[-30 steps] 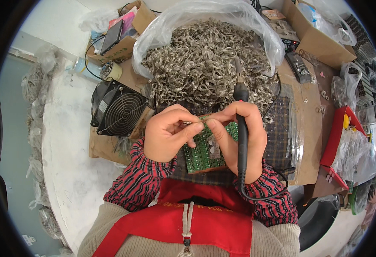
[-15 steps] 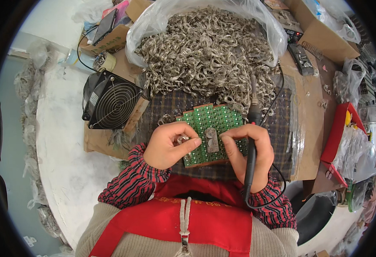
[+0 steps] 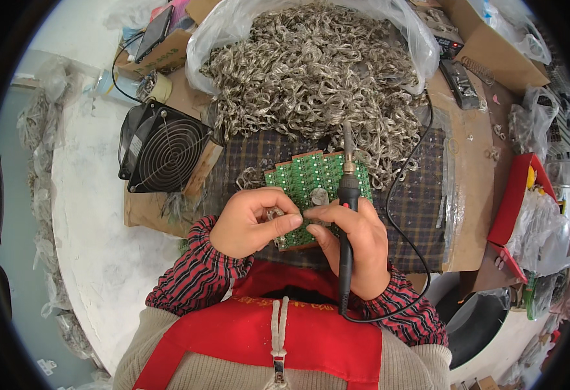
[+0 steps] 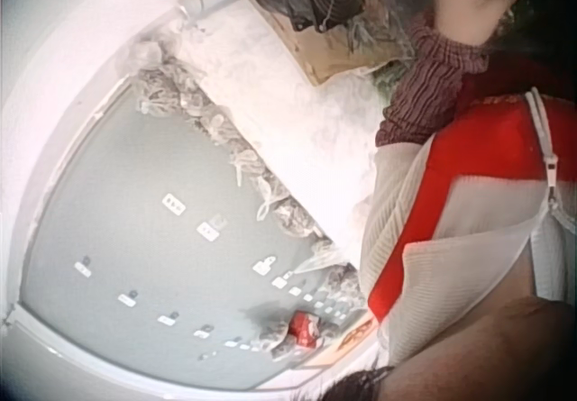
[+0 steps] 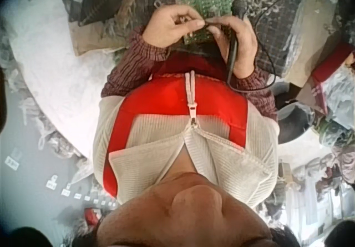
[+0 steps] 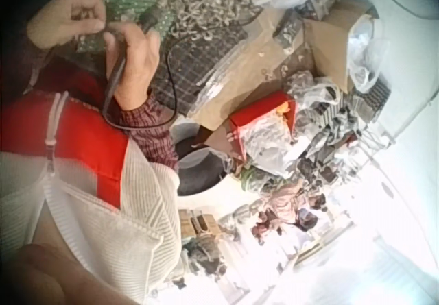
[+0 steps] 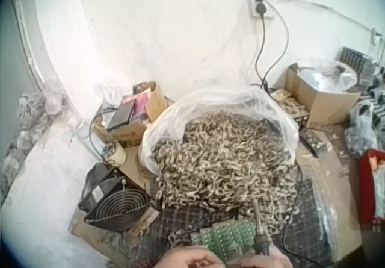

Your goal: The person uses a soldering iron to attach small metal components to a green circuit board. They repeatedly pick up components, position them on the board, and apply solder with the iron. The workspace contains a pile of similar components and a cooling fan.

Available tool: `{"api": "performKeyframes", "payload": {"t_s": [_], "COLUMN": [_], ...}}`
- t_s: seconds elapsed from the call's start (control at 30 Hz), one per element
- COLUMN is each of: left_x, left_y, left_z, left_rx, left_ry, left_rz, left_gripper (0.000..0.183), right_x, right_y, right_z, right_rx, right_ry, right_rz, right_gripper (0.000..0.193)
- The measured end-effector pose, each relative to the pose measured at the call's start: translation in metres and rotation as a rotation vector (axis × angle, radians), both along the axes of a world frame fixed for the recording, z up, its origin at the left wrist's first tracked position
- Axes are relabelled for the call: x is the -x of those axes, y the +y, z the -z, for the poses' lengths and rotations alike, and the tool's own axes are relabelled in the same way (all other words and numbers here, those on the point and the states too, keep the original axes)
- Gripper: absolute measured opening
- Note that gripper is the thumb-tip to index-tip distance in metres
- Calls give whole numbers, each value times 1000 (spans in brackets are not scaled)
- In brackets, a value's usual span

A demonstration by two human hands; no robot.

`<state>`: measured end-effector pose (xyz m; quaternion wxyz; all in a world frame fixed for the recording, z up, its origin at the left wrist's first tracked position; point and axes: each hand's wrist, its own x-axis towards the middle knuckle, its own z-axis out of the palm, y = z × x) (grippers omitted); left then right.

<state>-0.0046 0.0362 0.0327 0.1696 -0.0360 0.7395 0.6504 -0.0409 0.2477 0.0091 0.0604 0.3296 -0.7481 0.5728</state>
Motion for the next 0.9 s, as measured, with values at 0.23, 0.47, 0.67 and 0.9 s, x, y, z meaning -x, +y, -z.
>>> {"api": "performKeyframes", "payload": {"t_s": [0.23,0.47,0.67,0.9], "left_x": [7,13,-2,-17], "left_y": [8,18,-4,-35], "left_z": [5,13,5,17], "left_rx": [281,485,453,533], "left_ry": [337,240,265,188], "left_rz": [-28,-6,-107,-213], "left_gripper": [16,16,11,9], "right_x": [-4,-8,-5,-11], "right_y": [1,10,14,-1], "right_z": [2,1,-4,-4], "right_rx": [20,106,-25,-223], "right_ry": [-90,-240,-60,75], "right_rz": [135,109,39,-131], "right_gripper": [27,29,60,28]}}
